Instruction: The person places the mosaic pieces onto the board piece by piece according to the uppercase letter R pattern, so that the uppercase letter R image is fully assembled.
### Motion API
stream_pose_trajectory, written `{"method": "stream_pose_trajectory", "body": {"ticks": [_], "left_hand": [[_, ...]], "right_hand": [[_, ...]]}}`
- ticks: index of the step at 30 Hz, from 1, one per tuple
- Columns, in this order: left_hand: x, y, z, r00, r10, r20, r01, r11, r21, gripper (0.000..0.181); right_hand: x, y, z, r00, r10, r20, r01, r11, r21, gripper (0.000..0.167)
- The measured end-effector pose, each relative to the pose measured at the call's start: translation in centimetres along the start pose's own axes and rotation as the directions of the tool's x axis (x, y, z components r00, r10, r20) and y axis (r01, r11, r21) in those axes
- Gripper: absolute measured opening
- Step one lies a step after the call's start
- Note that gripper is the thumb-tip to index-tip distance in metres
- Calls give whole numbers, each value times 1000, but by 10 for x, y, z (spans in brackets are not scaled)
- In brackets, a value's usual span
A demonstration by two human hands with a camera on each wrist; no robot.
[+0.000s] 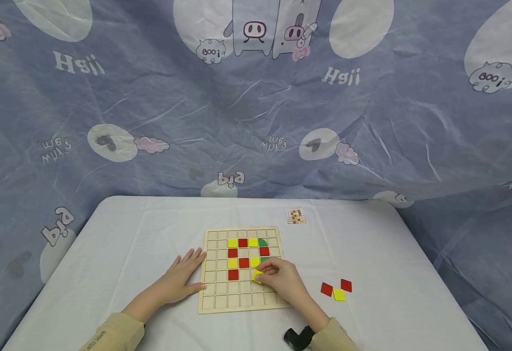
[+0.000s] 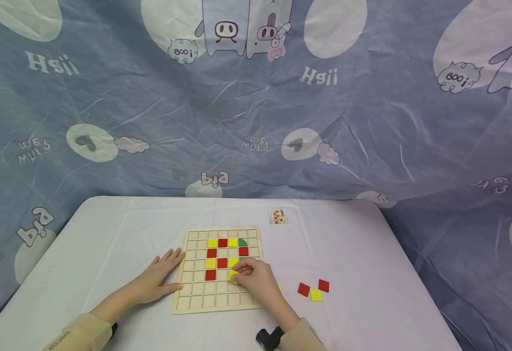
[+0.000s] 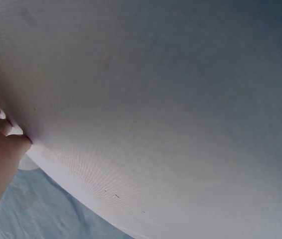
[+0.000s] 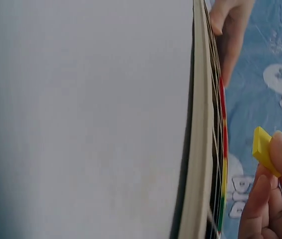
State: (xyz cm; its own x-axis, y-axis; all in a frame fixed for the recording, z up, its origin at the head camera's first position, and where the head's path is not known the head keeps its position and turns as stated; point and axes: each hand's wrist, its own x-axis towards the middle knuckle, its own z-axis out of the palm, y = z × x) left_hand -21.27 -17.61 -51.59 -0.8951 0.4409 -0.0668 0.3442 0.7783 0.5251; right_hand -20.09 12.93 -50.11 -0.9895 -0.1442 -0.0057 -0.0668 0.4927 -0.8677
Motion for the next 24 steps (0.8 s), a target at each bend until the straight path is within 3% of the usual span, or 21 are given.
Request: {"method": "stream_pose_trajectory", "body": {"ticks": [6, 14, 24], "left_hand": [[1, 0, 1, 1000, -12, 7, 12, 1000, 5, 85], [2, -1, 2, 1000, -22, 8, 22, 1000, 7, 86], [2, -3, 3, 1000, -12, 8, 12, 1000, 11, 86]], "right_hand": [[3, -8, 24, 996, -48, 75, 49, 999, -14, 15], [6, -16, 42, 988, -50, 145, 60, 996, -66, 8], [5, -26, 48, 985, -95, 144, 124, 970, -210, 7]]}}
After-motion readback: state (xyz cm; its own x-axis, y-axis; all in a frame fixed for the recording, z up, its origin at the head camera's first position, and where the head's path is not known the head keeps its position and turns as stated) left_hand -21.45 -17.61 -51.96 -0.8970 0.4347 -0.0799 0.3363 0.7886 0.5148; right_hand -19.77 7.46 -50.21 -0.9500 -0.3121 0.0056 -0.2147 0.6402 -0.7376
